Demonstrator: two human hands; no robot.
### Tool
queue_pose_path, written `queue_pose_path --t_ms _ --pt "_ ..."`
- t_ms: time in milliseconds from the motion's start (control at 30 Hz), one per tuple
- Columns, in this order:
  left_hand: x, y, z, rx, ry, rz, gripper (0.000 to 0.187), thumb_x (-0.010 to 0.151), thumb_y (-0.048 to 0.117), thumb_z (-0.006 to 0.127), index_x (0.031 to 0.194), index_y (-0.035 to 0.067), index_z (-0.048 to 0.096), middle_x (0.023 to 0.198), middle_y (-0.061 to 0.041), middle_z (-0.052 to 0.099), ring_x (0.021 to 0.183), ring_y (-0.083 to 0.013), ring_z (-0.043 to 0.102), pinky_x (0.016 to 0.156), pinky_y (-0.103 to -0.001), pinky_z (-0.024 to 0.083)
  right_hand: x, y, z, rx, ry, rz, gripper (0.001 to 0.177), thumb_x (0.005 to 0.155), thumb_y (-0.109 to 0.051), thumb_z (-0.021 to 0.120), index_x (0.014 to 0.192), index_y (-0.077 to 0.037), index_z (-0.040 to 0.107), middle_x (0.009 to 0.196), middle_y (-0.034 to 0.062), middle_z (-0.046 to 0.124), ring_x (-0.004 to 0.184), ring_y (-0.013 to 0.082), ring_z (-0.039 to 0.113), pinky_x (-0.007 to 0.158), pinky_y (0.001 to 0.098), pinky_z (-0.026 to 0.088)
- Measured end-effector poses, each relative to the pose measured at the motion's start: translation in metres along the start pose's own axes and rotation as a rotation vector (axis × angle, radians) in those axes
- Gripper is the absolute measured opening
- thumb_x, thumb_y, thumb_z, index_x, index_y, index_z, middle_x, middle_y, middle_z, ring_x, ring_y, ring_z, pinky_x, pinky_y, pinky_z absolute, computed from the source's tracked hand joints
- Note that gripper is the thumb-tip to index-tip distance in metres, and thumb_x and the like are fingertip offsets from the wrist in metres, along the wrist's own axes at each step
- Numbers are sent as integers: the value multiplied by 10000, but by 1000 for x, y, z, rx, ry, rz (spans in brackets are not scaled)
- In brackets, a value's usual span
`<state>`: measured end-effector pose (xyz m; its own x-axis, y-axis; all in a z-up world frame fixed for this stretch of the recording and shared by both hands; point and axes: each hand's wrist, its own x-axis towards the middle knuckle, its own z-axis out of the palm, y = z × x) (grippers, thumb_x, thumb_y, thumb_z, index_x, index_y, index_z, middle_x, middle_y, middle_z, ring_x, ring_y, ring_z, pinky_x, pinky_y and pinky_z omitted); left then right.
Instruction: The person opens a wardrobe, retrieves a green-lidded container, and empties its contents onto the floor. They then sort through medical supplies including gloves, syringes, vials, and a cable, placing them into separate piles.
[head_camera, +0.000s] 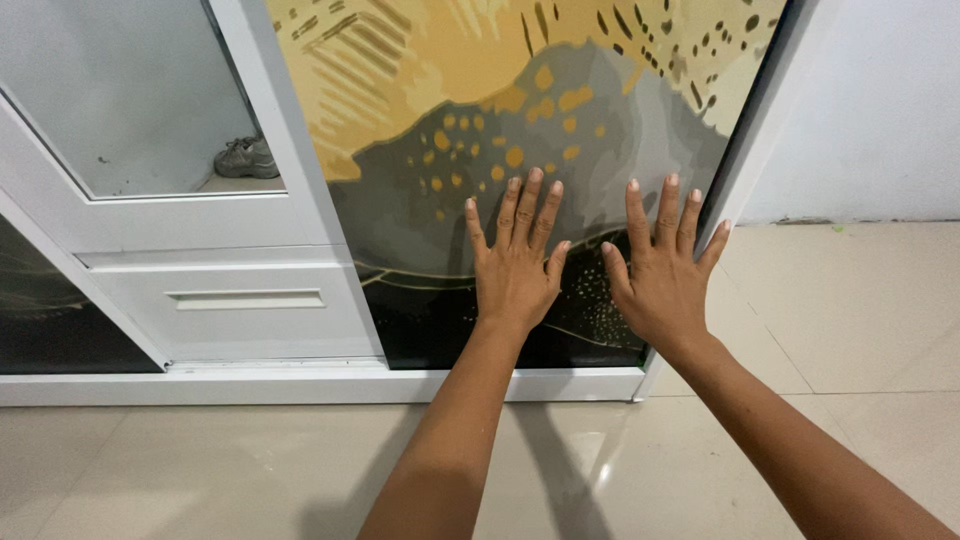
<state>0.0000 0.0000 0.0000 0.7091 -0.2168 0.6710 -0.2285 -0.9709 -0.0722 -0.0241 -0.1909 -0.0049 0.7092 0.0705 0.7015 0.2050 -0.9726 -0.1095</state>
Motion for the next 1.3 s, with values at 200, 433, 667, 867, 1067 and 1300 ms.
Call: queue_pose_path --t_ms 200,433,667,867,1067,1300 --pt "-2 1 -6 -38 -1 3 715 1058 586 289 1603 371 -120 1709 91 -124 1587 -129 -54 1284 -607 -61 0 -7 -8 40 -16 23 734 1043 -503 415 1667 -259 115 1731 176 -29 1581 427 -67 1157 749 -79" --pt "-1 -1 -9 -9 -60 6 700 1055 590 270 1602 368 -106 1710 82 -118 1584 -128 -56 1274 -607 -59 0 -6 -8 40 -24 27 738 1043 -507 411 1666 -247 113 1724 189 -30 1574 439 -61 1152 749 -80" --pt "-3 -1 -10 -4 -62 6 698 1056 593 265 1608 371 -101 1710 85 -122 1581 -128 -65 1275 -607 -57 1 -1 -5 53 -26 61 740 1042 -504 412 1666 -240 115 1719 214 -17 1573 457 -40 1157 747 -64" --pt "-3 -1 -9 4 -96 6 696 1055 587 266 1609 368 -93 1709 82 -123 1580 -129 -67 1271 -606 -58 1 1 -3 53 -36 56 743 1039 -500 412 1664 -235 107 1714 215 -30 1565 464 -42 1150 750 -61" --pt "-4 -1 -6 -24 -70 8 707 1047 592 287 1608 379 -86 1709 91 -114 1581 -120 -52 1277 -600 -51 0 -2 -6 95 -66 105 744 1043 -496 416 1664 -239 99 1714 214 -41 1568 466 -35 1176 730 -25" --pt "-6 2 -5 -13 -92 12 693 1052 586 279 1616 372 -62 1709 88 -106 1580 -133 -42 1274 -604 -52 4 -4 -20 344 21 94 816 1055 -343 532 1657 -63 59 1687 311 -70 1579 490 31 1252 550 192"
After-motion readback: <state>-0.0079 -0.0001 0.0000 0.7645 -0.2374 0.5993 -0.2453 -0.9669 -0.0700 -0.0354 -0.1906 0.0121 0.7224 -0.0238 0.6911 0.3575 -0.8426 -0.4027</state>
